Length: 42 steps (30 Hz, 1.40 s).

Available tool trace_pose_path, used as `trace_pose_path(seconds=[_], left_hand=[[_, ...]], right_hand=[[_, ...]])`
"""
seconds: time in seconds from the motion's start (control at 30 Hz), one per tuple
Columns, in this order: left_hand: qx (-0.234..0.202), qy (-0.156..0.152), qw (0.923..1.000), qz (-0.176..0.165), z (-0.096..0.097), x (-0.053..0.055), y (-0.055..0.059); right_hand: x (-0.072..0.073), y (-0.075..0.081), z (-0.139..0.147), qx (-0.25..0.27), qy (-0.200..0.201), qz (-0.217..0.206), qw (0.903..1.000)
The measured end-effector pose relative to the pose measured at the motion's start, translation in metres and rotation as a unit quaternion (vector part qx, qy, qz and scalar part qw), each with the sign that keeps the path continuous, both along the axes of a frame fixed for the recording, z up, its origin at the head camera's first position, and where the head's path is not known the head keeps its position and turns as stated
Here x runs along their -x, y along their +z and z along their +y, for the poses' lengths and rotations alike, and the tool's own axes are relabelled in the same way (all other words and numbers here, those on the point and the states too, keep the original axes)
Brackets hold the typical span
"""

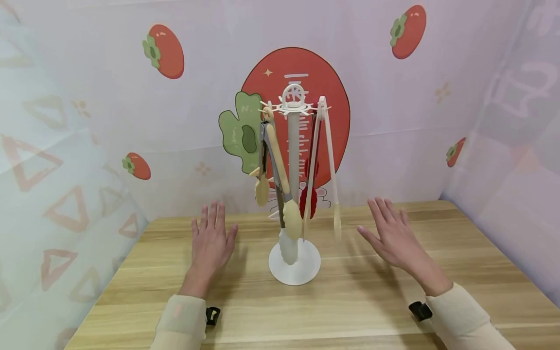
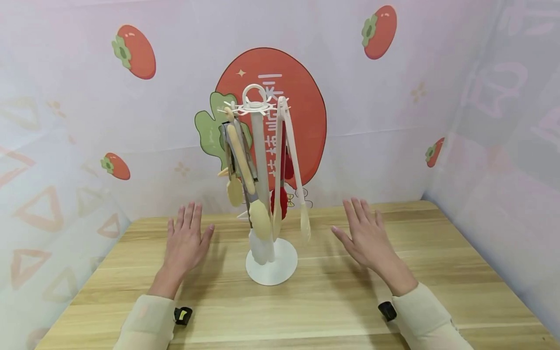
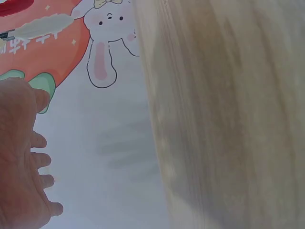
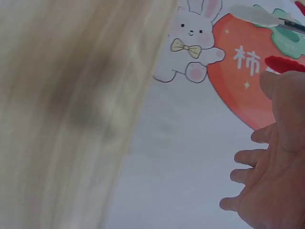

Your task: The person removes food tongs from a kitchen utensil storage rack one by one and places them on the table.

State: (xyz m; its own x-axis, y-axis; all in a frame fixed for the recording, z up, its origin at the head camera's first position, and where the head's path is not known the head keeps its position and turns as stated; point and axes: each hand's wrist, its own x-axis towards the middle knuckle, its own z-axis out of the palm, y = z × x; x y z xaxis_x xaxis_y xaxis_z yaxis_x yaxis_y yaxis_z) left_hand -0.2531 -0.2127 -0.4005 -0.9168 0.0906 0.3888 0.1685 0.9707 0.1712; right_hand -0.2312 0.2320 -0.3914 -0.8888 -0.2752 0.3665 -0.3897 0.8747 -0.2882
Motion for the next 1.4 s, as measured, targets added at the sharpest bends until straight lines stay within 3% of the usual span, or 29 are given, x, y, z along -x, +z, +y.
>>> trace_pose_path(seconds=[0.23, 0.43, 0.77, 1.07, 1.4], left_hand=[[-0.006, -0.006, 0.9999, 0.006, 0.003, -0.004, 0.002], [-0.02, -0.02, 0.9994, 0.022, 0.006, -0.006, 0.007], [-0.052, -0.051, 0.9941, 0.08, 0.016, -0.01, 0.017], [-0.061, -0.065, 0.9901, 0.108, 0.024, -0.016, 0.029], [-0.07, -0.081, 0.9849, 0.136, 0.033, -0.019, 0.041]], right_hand=[[-0.003, 0.02, -0.013, 0.05, 0.028, 0.048, 0.9972], [-0.011, 0.043, -0.024, 0.122, 0.041, 0.054, 0.9902], [-0.021, 0.07, -0.041, 0.219, 0.077, 0.089, 0.9685], [-0.031, 0.093, -0.062, 0.26, 0.079, 0.129, 0.9535], [-0.035, 0.11, -0.081, 0.269, 0.078, 0.158, 0.947]])
